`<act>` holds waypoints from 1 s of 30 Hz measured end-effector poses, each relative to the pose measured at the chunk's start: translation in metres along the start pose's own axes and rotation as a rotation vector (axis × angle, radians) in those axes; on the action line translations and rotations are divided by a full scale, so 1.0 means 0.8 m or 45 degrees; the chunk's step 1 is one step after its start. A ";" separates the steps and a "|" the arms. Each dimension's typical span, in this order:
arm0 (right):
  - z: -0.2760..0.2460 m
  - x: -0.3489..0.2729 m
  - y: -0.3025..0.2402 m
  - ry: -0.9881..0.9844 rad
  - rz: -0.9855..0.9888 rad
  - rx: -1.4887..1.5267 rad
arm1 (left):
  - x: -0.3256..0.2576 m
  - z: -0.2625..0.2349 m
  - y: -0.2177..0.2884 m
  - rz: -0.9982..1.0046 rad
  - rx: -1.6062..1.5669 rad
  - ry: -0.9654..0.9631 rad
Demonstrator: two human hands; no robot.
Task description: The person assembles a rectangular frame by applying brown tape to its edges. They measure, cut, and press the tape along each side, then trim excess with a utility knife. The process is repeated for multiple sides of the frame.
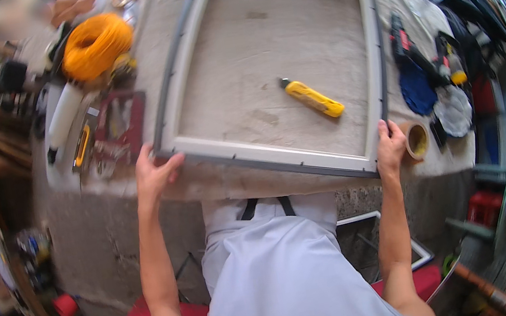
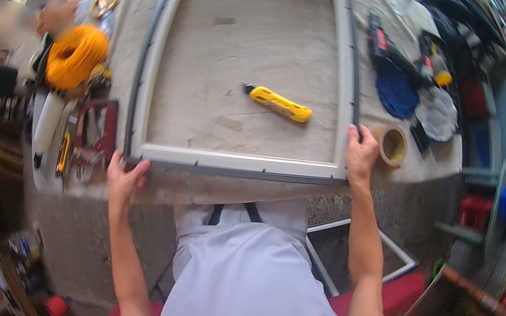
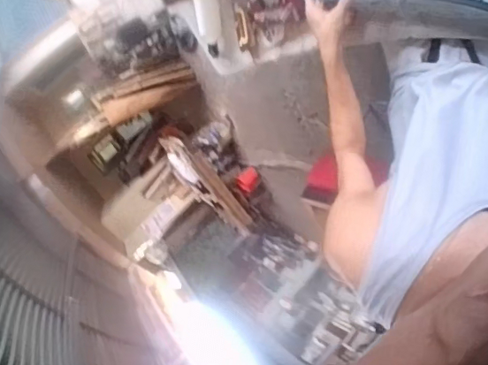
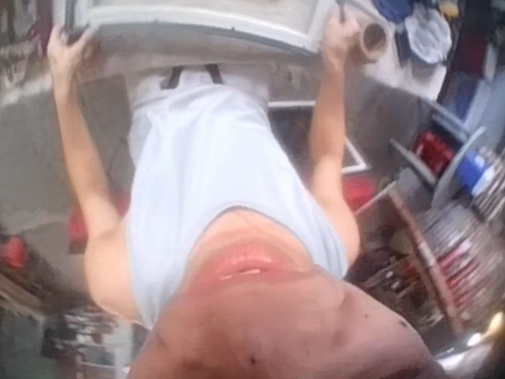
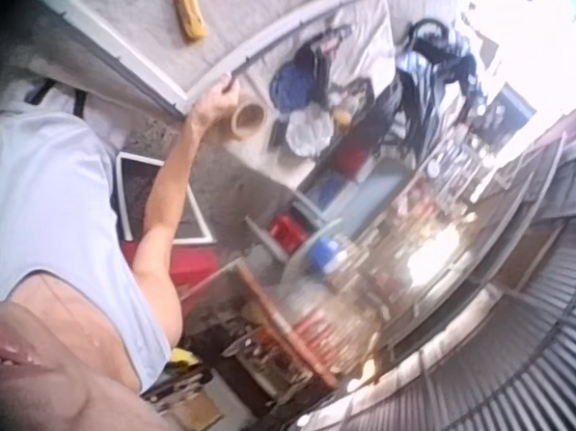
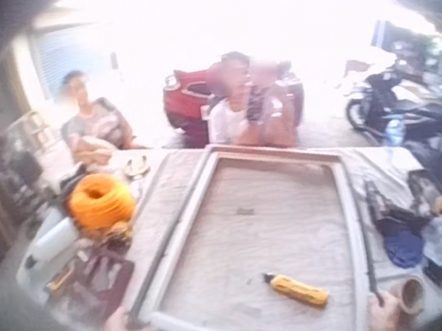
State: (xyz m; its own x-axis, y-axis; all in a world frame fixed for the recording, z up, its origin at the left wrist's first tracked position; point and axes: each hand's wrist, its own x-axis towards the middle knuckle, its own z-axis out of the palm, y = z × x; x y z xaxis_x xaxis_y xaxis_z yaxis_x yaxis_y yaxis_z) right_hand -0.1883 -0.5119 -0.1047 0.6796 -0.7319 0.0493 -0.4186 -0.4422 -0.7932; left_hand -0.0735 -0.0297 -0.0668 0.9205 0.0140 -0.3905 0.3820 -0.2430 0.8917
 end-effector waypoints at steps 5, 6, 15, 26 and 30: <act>-0.011 -0.010 0.016 -0.138 -0.058 0.105 | 0.015 -0.025 -0.017 0.251 0.542 0.225; -0.014 -0.012 0.012 -0.140 -0.069 0.024 | 0.018 -0.032 -0.015 0.395 0.703 0.288; -0.014 -0.019 -0.042 -0.124 -0.156 -0.400 | 0.083 -0.081 0.019 0.080 1.535 0.607; -0.007 -0.027 -0.022 -0.079 -0.263 -0.260 | 0.076 -0.153 0.048 0.309 1.446 0.774; 0.006 -0.054 -0.034 -0.092 -0.286 -0.118 | 0.095 -0.214 0.064 0.151 1.622 0.651</act>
State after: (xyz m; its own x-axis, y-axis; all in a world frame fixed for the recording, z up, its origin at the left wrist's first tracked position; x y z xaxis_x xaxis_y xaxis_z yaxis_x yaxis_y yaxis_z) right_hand -0.2036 -0.4660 -0.0881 0.8018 -0.5725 0.1717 -0.3036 -0.6375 -0.7081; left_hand 0.0305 0.1251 -0.0113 0.9754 0.2154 0.0465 0.2165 -0.9761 -0.0186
